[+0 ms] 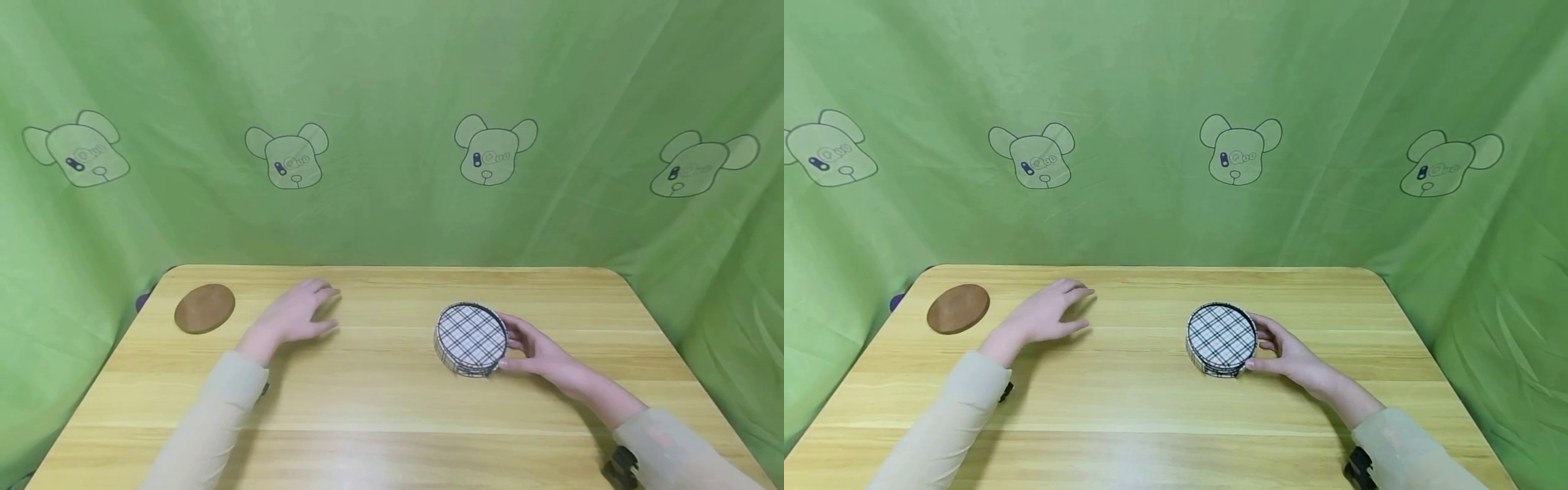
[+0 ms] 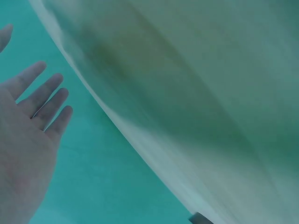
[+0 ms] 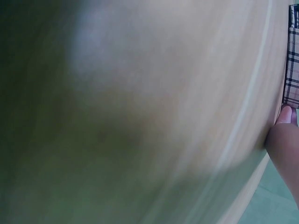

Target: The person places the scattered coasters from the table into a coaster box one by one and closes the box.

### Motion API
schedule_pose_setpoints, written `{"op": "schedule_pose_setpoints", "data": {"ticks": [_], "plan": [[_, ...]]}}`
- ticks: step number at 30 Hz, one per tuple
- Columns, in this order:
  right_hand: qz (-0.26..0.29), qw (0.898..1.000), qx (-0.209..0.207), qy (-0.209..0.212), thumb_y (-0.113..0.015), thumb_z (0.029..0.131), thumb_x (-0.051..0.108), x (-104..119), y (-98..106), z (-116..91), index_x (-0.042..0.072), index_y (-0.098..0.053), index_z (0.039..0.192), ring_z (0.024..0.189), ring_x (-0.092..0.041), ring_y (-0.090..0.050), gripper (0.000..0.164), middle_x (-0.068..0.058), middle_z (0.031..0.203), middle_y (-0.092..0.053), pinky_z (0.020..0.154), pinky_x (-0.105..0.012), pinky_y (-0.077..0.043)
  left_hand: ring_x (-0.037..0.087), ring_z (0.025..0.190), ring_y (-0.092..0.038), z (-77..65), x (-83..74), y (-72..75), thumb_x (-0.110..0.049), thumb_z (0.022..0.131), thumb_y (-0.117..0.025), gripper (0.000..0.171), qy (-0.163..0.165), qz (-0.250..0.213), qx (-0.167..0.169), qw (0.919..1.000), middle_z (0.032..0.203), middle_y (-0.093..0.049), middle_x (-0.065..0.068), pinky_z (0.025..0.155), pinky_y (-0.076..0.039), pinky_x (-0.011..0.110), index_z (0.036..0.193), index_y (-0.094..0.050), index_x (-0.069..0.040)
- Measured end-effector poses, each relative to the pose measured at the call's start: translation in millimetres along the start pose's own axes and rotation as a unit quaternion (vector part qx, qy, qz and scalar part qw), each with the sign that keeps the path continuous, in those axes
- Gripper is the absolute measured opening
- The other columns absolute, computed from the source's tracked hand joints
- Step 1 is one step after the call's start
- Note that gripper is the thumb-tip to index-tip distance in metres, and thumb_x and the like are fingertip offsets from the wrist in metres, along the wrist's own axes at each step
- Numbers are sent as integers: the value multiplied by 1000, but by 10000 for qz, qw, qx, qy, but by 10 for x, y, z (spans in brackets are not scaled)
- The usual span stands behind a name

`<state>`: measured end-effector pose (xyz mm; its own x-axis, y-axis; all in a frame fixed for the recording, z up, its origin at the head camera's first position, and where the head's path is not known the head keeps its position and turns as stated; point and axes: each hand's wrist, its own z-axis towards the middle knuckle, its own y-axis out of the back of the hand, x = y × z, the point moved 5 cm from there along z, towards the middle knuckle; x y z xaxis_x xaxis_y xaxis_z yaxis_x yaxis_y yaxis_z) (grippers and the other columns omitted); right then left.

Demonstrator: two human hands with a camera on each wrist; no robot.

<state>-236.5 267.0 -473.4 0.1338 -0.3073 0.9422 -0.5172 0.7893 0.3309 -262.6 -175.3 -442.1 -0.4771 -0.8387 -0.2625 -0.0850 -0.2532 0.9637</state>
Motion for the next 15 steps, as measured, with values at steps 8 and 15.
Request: {"op": "schedule_pose_setpoints", "data": {"ticks": [8,15], "plan": [[92,10000,36,6,-75,93,1,-4,-4,1,-9,-20,164,122,9,-56,90,-41,160,-33,105,-7,-44,46,146,-49,-139,171,16,-41,97,-72,69,111,21,-124,9999,155,-54,25,125,-39,62,151,-55,-2],[102,9999,16,-11,-75,93,0,-15,-2,-3,-10,-19,164,122,10,-56,90,-41,161,-32,105,-6,-44,46,145,-49,-274,308,67,-40,97,-72,69,216,69,-242,9995,154,-54,25,125,-40,62,151,-55,-1]]}}
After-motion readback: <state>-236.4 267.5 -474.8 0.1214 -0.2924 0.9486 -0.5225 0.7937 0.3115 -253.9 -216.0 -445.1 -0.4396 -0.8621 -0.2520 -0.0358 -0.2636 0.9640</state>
